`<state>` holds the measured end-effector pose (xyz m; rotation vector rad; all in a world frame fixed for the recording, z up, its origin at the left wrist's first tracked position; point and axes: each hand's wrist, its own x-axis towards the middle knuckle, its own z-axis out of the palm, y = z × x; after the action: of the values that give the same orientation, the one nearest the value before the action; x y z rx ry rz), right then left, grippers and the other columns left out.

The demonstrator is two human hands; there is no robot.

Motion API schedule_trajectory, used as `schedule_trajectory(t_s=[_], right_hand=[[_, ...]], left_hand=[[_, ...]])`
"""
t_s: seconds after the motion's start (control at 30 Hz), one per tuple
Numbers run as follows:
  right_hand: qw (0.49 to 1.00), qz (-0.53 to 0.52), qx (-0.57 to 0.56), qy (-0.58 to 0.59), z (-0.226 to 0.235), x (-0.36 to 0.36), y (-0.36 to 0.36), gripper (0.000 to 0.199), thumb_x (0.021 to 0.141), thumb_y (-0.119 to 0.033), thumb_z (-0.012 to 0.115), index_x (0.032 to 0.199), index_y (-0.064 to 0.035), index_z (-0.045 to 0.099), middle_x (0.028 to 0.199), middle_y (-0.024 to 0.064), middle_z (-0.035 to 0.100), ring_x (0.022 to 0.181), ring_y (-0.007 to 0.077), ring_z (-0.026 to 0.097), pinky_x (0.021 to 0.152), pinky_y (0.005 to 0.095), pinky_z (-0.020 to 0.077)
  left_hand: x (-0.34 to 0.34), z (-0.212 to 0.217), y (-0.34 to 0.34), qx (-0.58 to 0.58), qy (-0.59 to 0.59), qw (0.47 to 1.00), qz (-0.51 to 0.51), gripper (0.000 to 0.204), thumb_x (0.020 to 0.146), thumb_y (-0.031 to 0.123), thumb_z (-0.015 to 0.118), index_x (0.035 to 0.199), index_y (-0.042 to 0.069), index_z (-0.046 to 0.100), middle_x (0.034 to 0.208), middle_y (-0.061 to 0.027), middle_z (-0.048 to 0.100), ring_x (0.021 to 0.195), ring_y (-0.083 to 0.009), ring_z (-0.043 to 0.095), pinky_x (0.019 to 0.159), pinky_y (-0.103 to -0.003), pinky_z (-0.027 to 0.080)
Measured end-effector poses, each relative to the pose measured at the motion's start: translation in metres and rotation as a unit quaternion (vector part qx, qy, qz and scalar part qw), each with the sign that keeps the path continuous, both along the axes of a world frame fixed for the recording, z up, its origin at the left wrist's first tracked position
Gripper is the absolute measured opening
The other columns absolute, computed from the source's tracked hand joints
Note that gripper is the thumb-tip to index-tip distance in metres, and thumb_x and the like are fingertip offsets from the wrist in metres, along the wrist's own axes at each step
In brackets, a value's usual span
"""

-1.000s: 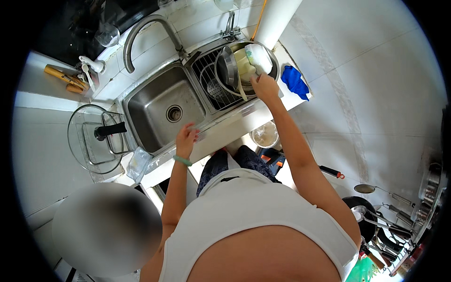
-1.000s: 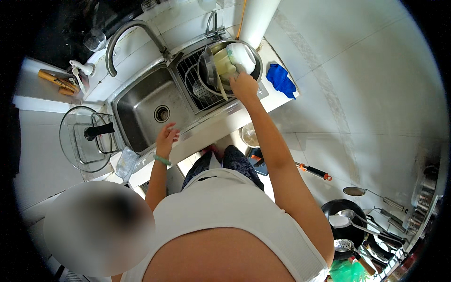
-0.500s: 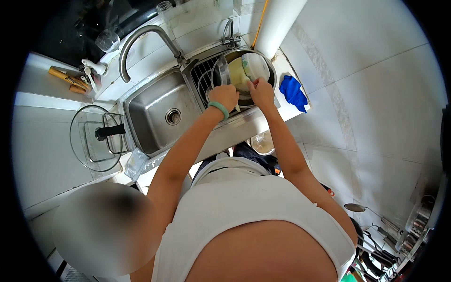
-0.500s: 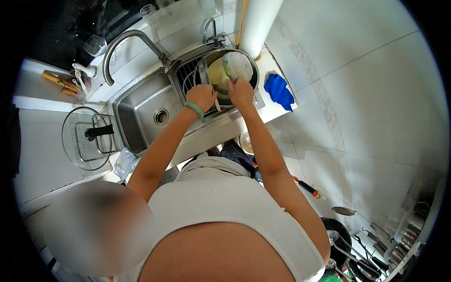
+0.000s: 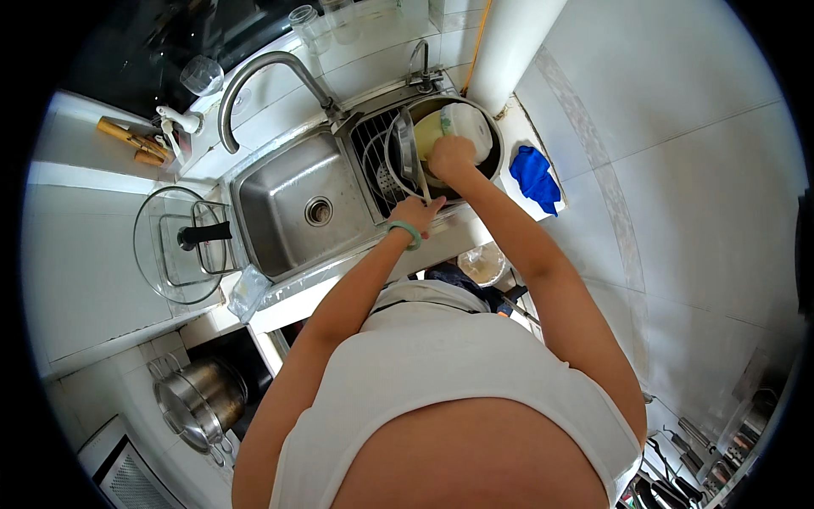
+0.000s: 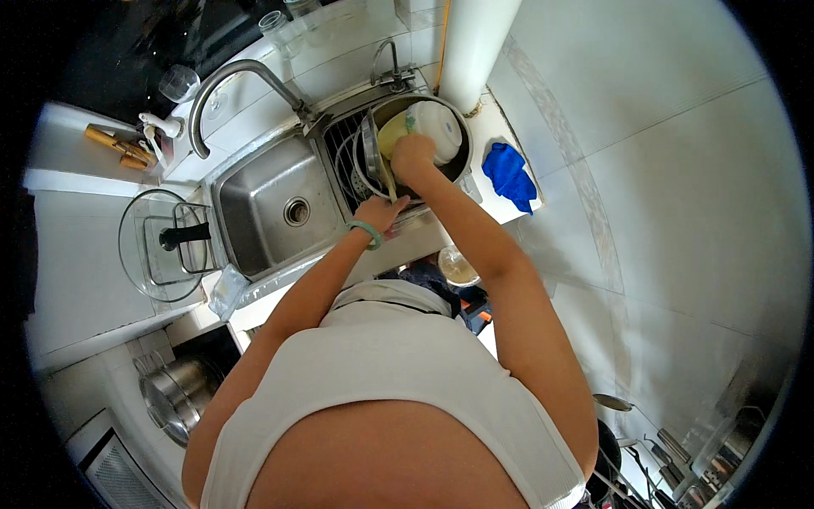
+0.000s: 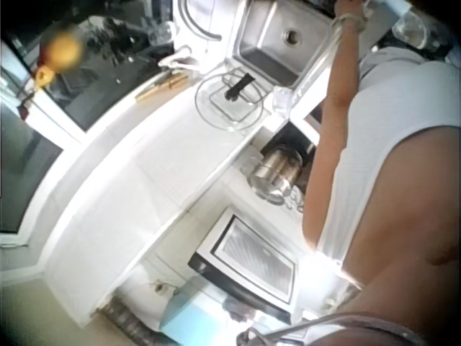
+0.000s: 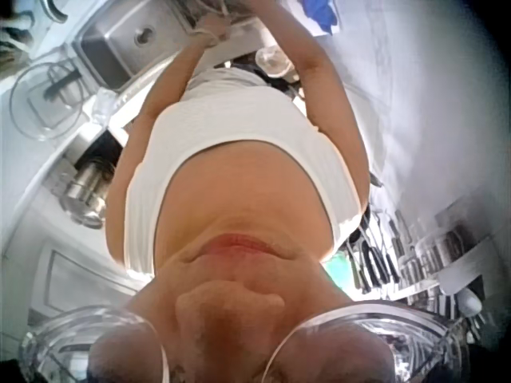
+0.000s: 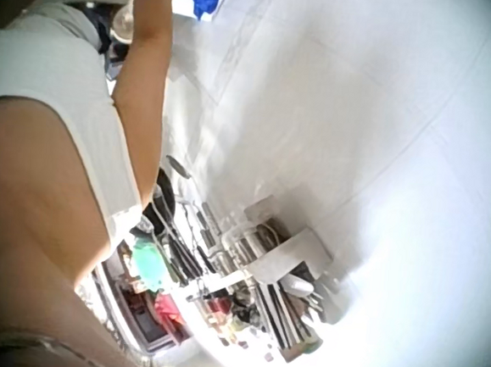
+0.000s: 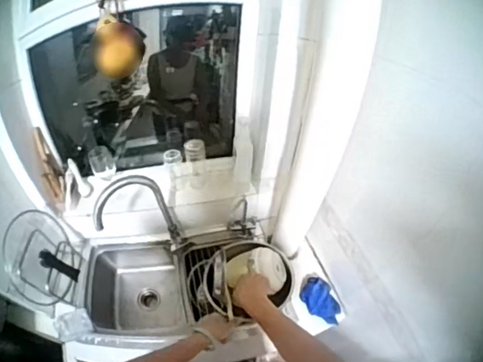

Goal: The person disposes of a plastic bag into a trash bin, washes their hands at the sink, and then organizes kitchenware. They pick up a blue cloth, a ladle, and several bowls, placing them into a cabinet under the sink.

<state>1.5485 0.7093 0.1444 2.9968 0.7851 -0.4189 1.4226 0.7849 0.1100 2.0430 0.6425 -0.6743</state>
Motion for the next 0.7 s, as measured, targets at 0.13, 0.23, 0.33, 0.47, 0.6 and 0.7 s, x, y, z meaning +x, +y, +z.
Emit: schedule_trajectory(t_s=[0.13,0.23,0.33,0.47,0.6,0.7], right_hand=[[0.998,-0.001,0.054,-0.029,-0.015,0.003,-0.01,0.025,0.079,-0.029,0.057,0.078,-0.0085,0.071,0.083,0.0125,0.068,0.079,0.0305,0.066,0.064,0.0395,0.0519],[0.997,-0.01,0.072,-0.029,-0.014,0.001,-0.012,0.03,0.081,-0.034,0.057,0.076,-0.0077,0.071,0.082,0.014,0.068,0.077,0.0316,0.066,0.063,0.0406,0.0516],[0.996,-0.014,0.079,-0.03,-0.007,-0.003,-0.011,0.035,0.081,-0.039,0.058,0.076,-0.0069,0.071,0.082,0.0155,0.068,0.076,0.0323,0.066,0.063,0.0411,0.0515],[0.993,-0.078,0.082,-0.02,0.031,-0.018,-0.016,0.038,0.081,-0.041,0.058,0.078,-0.0055,0.07,0.082,0.0165,0.067,0.077,0.0336,0.066,0.064,0.0424,0.0515],[0.99,-0.105,0.092,-0.026,0.024,-0.022,-0.04,0.039,0.081,-0.041,0.058,0.081,-0.0035,0.069,0.083,0.0179,0.067,0.079,0.0351,0.066,0.068,0.0445,0.0515],[0.984,-0.143,0.102,-0.029,0.028,-0.017,-0.049,0.04,0.081,-0.04,0.059,0.087,-0.0005,0.064,0.085,0.0199,0.066,0.08,0.0362,0.065,0.07,0.0453,0.0514]], left_hand=[[0.01,0.01,-0.003,0.021,0.004,0.998,0.054,0.061,0.082,0.057,0.055,0.059,0.001,0.064,0.053,-0.0087,0.062,0.048,-0.0196,0.063,0.055,-0.031,0.052],[0.009,0.002,-0.003,0.026,0.005,0.998,0.048,0.057,0.084,0.051,0.055,0.057,0.001,0.063,0.053,-0.0083,0.061,0.046,-0.0202,0.062,0.054,-0.031,0.052],[0.009,-0.005,-0.003,0.024,0.007,0.999,0.047,0.052,0.083,0.048,0.056,0.062,0.002,0.067,0.049,-0.0086,0.059,0.046,-0.0214,0.06,0.054,-0.034,0.05],[0.005,0.006,0.0,0.129,-0.031,0.991,-0.021,0.054,0.084,0.05,0.051,0.064,0.002,0.065,0.064,-0.0136,0.065,0.06,-0.0261,0.065,0.062,-0.037,0.053],[0.004,0.039,0.01,0.298,-0.131,0.943,-0.066,0.052,0.083,0.051,0.052,0.079,0.001,0.065,0.075,-0.0176,0.067,0.071,-0.0319,0.066,0.063,-0.041,0.053],[0.014,0.061,0.027,0.32,-0.182,0.929,-0.036,0.054,0.082,0.05,0.053,0.097,-0.001,0.06,0.074,-0.0182,0.066,0.069,-0.0334,0.065,0.061,-0.041,0.053]])
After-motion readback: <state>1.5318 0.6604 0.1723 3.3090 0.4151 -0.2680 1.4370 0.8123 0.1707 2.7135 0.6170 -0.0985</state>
